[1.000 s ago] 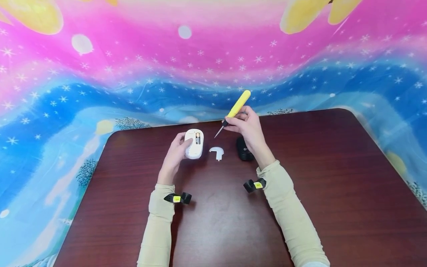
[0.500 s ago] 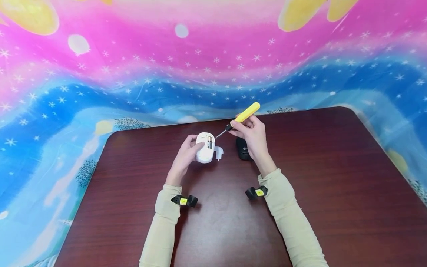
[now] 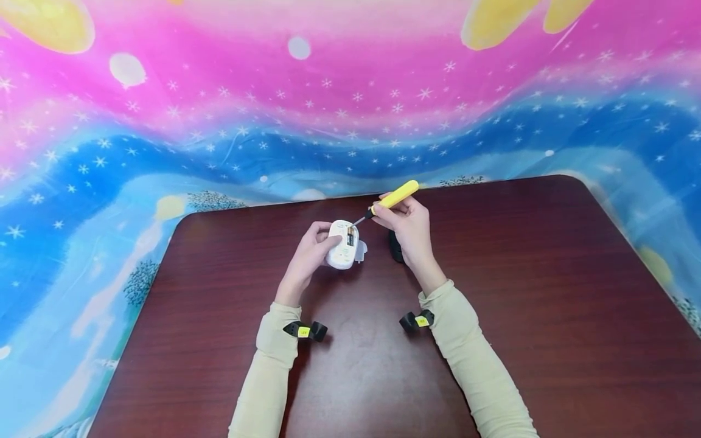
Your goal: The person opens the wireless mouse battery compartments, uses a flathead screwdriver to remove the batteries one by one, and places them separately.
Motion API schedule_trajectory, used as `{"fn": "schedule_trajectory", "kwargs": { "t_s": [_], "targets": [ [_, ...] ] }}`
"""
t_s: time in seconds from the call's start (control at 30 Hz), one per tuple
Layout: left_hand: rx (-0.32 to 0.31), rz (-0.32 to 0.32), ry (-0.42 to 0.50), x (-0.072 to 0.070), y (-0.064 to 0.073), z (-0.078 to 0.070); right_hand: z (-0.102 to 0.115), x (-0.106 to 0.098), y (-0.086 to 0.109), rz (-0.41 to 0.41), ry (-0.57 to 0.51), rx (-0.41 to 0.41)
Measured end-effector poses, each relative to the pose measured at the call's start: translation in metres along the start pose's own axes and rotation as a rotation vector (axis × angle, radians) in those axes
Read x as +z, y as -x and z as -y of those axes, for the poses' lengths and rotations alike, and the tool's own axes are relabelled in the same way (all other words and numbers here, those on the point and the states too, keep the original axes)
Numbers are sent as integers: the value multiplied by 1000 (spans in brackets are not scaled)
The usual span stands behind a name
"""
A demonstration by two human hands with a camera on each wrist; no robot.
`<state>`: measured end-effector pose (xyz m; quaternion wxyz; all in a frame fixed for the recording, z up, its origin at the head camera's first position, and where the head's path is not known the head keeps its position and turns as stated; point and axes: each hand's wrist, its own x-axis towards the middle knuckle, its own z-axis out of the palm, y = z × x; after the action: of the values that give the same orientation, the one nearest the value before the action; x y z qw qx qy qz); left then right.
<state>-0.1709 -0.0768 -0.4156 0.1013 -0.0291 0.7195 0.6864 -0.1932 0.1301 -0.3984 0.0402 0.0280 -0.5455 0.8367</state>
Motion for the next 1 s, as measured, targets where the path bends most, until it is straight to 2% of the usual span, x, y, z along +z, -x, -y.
{"fn": "schedule_trajectory", "kwargs": {
  "t_s": [0.23,0.5,0.73,0.87,1.0],
  "targets": [
    [13,-13,-64,1,-1,1,-4,3,3,-20,75,-64],
    [42,-24,-125,4,-1,1,-11,10,9,-71,300,-222],
    [118,-87,-234,2,-1,2,-18,13,11,-78,317,-252],
    [126,-109,-221,1,0,2,-20,15,13,-39,377,-298],
    [130,-108,-196,-1,0,2,-21,17,12,-20,360,-320]
  ]
}}
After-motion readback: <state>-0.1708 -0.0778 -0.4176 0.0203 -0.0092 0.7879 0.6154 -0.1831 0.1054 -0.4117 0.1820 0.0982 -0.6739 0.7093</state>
